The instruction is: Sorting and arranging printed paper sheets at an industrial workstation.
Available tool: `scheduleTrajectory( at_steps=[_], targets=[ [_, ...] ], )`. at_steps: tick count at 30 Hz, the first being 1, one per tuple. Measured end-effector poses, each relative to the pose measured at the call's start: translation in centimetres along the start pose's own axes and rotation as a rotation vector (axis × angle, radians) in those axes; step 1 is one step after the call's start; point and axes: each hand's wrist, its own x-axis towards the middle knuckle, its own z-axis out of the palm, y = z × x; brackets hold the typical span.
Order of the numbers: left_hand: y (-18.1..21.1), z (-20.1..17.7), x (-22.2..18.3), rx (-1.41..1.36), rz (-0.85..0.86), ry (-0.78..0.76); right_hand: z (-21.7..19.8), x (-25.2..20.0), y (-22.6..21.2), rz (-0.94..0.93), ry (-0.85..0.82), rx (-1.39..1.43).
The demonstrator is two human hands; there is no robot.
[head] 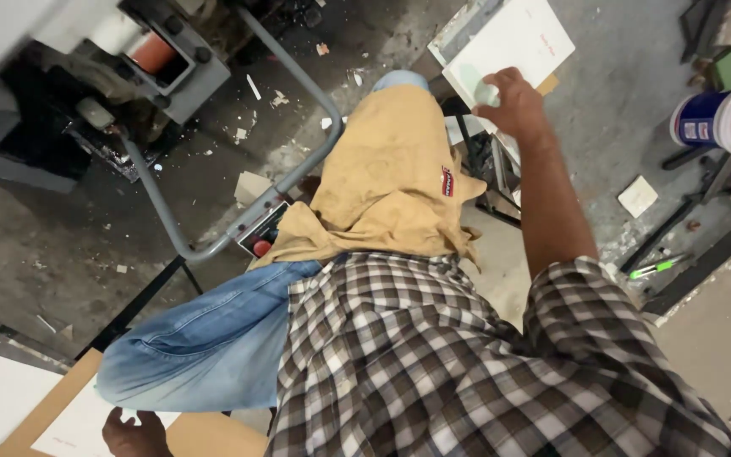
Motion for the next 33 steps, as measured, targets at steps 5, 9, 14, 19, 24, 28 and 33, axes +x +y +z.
scheduleTrajectory(
  at_steps=[5,9,14,19,24,28,33],
  targets=[
    [-1.2,-0.4,-0.7,-0.048,-0.004,-0.031,-1.6,1.0,1.2,-0.046,-0.098,0.276],
    [-3.4,-0.3,-0.1,-0.100,0.057,-0.025,-1.5,1.6,2.2,-0.093,-0.132,0.292],
    [-6.1,0.6,2.8,-0.199,0.154,0.070,0.6,0.5,1.4,-0.112,-0.072,0.259],
    [0.3,-4.4,5.4,-0.233,0.260,0.114,4.0,-1.6,-0.6,-0.255,0.357,-0.095],
    [9.8,-6.5,10.6,-0.163,0.374,0.178,1.8,-2.1,-0.2,-0.281,0.347,-0.016],
    [24.5,-13.0,14.7,-0.274,0.402,0.057,0.6,-0.1,5.3,-0.325,0.263,0.191],
    [38.5,-18.1,19.1,-0.295,0.737,0.158,-5.1,0.4,4.2,0.147,0.168,0.623]
  ],
)
